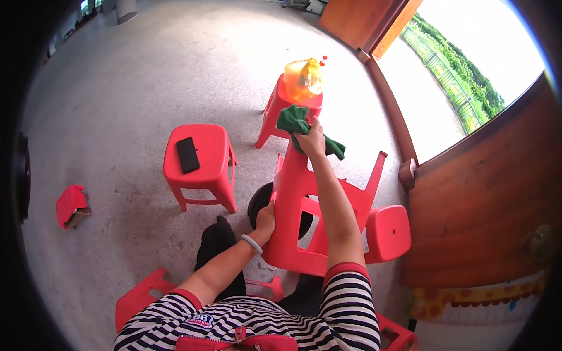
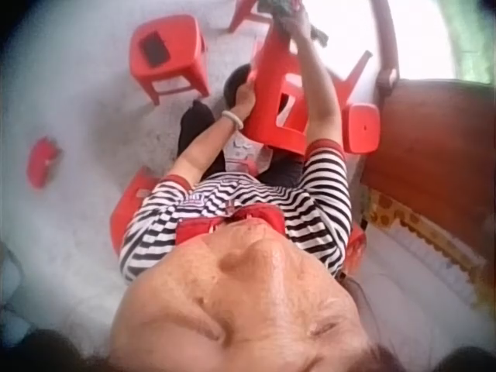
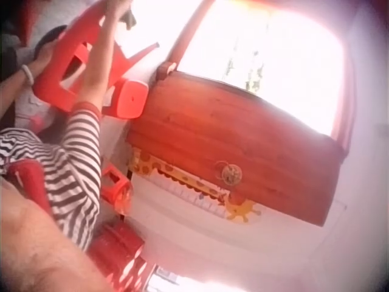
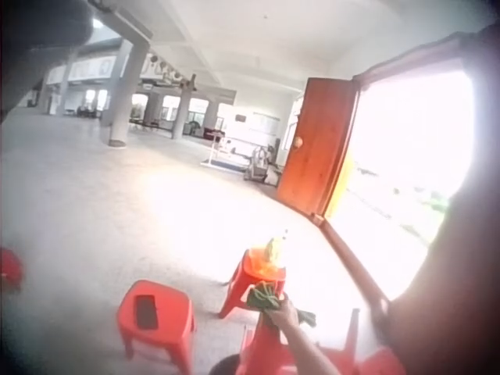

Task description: The recorder cleans a red plastic stool with a green cloth and then stacks it with others.

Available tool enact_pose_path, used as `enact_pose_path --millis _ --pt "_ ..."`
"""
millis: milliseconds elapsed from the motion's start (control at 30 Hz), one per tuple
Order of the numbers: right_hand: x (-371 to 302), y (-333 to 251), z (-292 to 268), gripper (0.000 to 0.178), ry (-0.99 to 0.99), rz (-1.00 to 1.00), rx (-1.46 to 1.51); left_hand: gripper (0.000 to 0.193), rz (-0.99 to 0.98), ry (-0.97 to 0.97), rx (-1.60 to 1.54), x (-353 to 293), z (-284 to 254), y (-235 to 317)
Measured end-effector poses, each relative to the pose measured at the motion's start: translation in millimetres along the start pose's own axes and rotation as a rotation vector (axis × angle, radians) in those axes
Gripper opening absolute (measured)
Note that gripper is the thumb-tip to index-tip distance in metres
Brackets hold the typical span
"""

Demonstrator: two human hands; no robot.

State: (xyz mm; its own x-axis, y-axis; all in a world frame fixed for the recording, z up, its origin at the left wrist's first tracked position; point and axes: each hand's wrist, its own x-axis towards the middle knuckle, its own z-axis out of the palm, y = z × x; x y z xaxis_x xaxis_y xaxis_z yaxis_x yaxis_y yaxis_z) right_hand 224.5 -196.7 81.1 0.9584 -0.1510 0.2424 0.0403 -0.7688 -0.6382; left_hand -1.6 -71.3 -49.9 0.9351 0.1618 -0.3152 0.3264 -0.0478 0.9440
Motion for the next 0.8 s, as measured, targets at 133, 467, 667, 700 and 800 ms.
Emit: enact_pose_path --millis 133,467,667,700,800 --pt "15.7 -8.1 4.9 0.049 -0.026 0.266 0.283 0.065 0.033 0.005 0.008 3.5 1.9 0.7" --pt "12.1 -10.0 3.7 0.049 0.272 0.583 0.197 0.061 0.008 0.013 -0.045 4.5 11.6 -7.5" --pt "-5.1 15.6 -52.4 0.046 0.454 0.686 0.283 0.060 -0.003 0.044 -0.034 7.7 4.1 -1.8" --pt "-5.1 23.0 -73.0 0.046 0.473 0.629 0.358 0.060 -0.056 0.034 -0.044 12.4 3.0 -1.0" --pt "-23.6 20.4 -130.8 0.046 0.456 0.569 0.547 0.059 -0.104 0.049 -0.024 13.9 -14.4 4.0"
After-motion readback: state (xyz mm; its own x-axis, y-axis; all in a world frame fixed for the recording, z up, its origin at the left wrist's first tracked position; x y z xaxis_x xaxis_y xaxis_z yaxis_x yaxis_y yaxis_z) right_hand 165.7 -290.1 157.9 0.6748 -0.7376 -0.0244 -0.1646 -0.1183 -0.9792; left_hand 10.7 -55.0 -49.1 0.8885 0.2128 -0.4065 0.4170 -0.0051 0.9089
